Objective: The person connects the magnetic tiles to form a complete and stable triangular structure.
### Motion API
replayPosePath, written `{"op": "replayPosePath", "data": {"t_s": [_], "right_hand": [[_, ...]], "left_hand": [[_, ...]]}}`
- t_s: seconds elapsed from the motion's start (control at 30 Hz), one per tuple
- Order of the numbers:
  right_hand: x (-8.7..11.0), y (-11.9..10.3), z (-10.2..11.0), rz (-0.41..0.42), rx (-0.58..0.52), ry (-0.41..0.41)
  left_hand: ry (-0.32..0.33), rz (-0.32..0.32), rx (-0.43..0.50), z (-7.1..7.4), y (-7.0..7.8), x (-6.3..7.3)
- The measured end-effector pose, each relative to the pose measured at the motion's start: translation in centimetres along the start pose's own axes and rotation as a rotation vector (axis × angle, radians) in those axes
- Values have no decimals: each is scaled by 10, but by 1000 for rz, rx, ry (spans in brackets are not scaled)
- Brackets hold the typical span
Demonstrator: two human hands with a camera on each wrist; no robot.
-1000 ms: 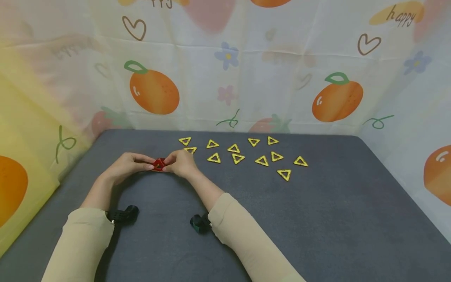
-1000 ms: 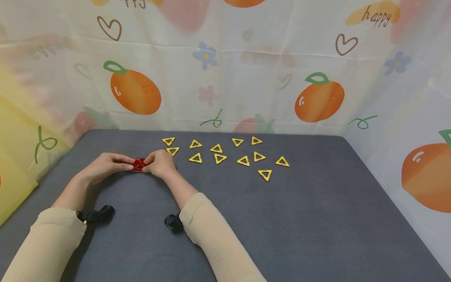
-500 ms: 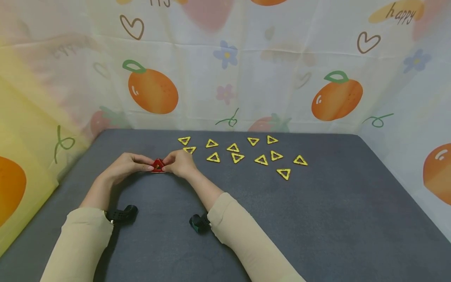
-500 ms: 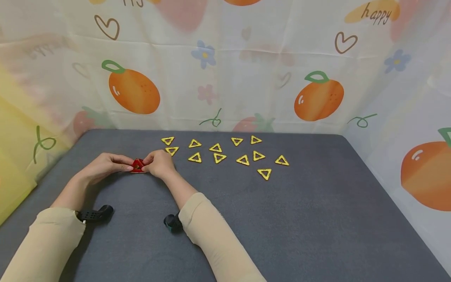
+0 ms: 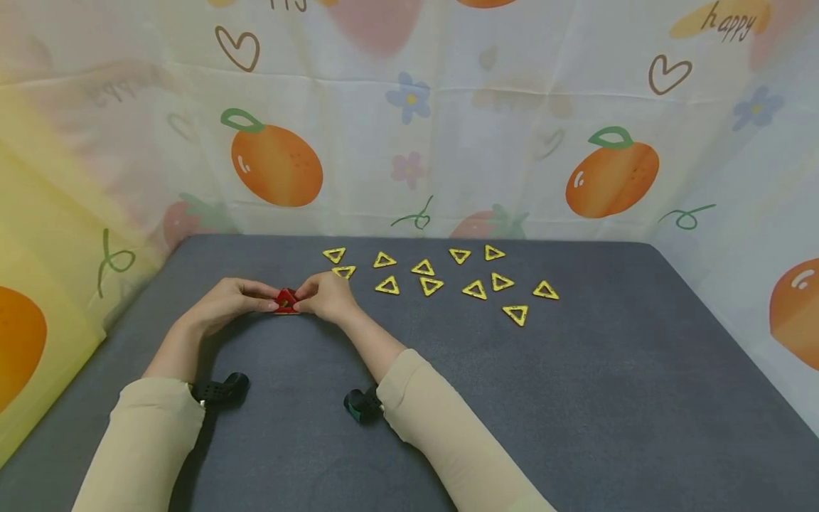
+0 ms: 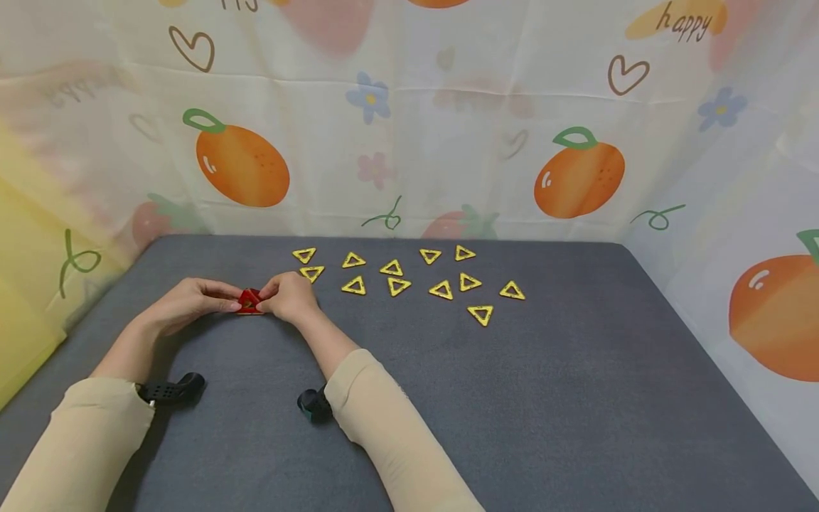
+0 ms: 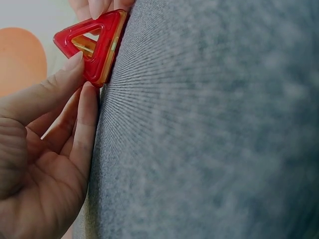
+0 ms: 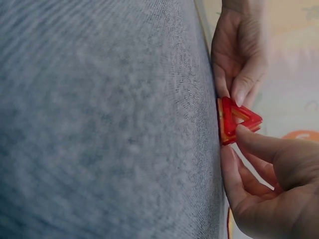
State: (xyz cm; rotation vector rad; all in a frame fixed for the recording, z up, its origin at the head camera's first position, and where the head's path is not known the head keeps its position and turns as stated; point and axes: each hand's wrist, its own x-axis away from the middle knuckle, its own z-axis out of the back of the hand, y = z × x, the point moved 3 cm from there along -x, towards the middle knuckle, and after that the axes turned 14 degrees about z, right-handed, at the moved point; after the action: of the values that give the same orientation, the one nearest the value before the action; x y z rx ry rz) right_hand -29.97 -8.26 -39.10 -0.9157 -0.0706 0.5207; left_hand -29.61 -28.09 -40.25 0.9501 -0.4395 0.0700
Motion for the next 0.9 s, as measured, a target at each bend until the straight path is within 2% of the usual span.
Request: {"op": "replayPosePath", "data": {"t_s": [0.27,0.43,0.63,0.9], "right_hand": [[1,1,8,-9,-126,-63],[1,6,24,4,-189,-98],[3,18,54,71,-198,-127],[14,43,111,77,-117,-149]], "left_hand": [[-46,-38,44,0,2,2],[-51,-33,53,0,3,2],[-43,-30,47,2,5,3],[-49,-51,51,0,4,7]]}}
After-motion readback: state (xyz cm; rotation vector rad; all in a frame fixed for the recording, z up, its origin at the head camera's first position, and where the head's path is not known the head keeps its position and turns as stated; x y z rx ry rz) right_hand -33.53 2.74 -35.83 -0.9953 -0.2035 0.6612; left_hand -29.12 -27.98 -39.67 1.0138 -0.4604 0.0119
